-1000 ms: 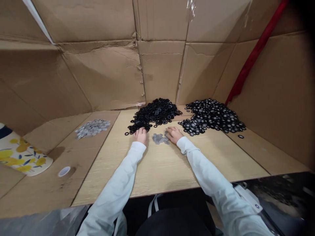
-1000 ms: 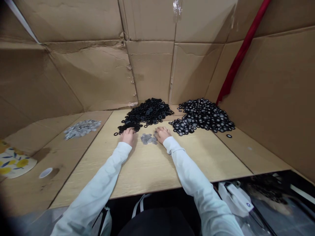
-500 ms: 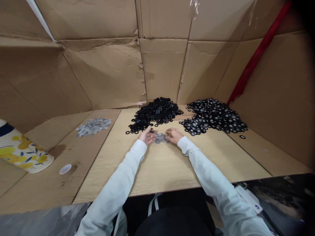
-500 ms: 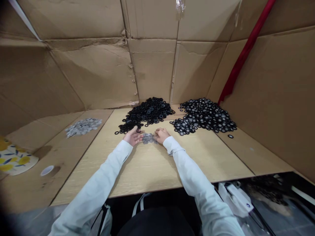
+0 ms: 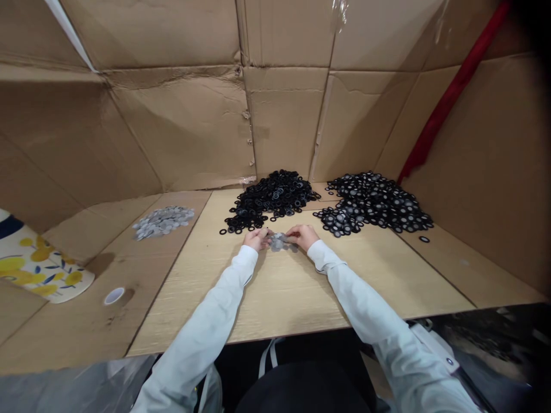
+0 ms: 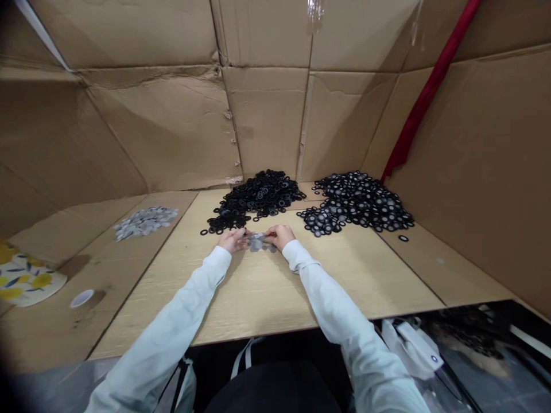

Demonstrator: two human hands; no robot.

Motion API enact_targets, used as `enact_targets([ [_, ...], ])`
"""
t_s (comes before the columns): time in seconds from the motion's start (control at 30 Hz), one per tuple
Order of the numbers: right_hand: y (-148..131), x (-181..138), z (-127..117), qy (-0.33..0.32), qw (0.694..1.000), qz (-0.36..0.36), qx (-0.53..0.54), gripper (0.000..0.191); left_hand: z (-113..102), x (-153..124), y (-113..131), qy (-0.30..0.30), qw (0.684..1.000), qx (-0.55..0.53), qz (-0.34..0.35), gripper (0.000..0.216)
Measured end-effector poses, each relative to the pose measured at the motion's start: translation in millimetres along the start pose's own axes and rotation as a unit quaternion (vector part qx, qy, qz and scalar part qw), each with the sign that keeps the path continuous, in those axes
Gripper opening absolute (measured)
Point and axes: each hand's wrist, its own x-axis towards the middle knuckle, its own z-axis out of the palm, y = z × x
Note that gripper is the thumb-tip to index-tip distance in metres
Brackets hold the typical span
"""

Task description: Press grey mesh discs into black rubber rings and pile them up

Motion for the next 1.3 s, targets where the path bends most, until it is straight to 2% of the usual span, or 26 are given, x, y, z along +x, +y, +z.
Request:
enact_targets([
  [0.17, 1, 0, 1, 0.003, 0.996, 0.03, 0.088, 0.017, 4, -4, 0, -0.019, 0.999, 0.025, -0.011, 0.017],
  [0.4, 0, 0, -3, 0.054, 0.995, 0.04, 0.08, 0.036, 4, -4, -3, -0.024, 0.999, 0.03, -0.029, 0.022],
  [0.53, 0, 0, -6, 0.066, 0.996, 0.019, 0.054, 0.012, 4, -3, -6, -0.021, 0.999, 0.024, -0.029, 0.018],
  [0.6, 1, 0, -7, 0.064, 0.996, 0.009, 0.06, 0.007, 4, -4, -6, -0.027, 0.999, 0.025, -0.031, 0.016],
  [0.73, 2, 1, -6, 0.052, 0.994, 0.007, 0.094, 0.01, 5, -4, -6, -0.047, 0.998, 0.032, -0.039, 0.014],
  [0.93, -3, 0, -4, 0.052, 0.986, 0.002, 0.158, 0.011, 7, -4, -7, -0.041, 0.997, 0.04, -0.046, 0.014],
  [1.07, -7, -2, 0, 0.034, 0.965, 0.047, 0.256, 0.016, 7, -5, -7, -0.039, 0.997, 0.042, -0.048, 0.015],
  [1.17, -12, -5, 2, 0.018, 0.945, 0.053, 0.321, 0.018, 8, -7, -7, -0.047, 0.997, 0.039, -0.048, 0.017],
  [1.3, -19, -8, 4, 0.033, 0.949, 0.03, 0.311, 0.019, 9, -9, -6, -0.06, 0.997, 0.021, -0.048, 0.018],
])
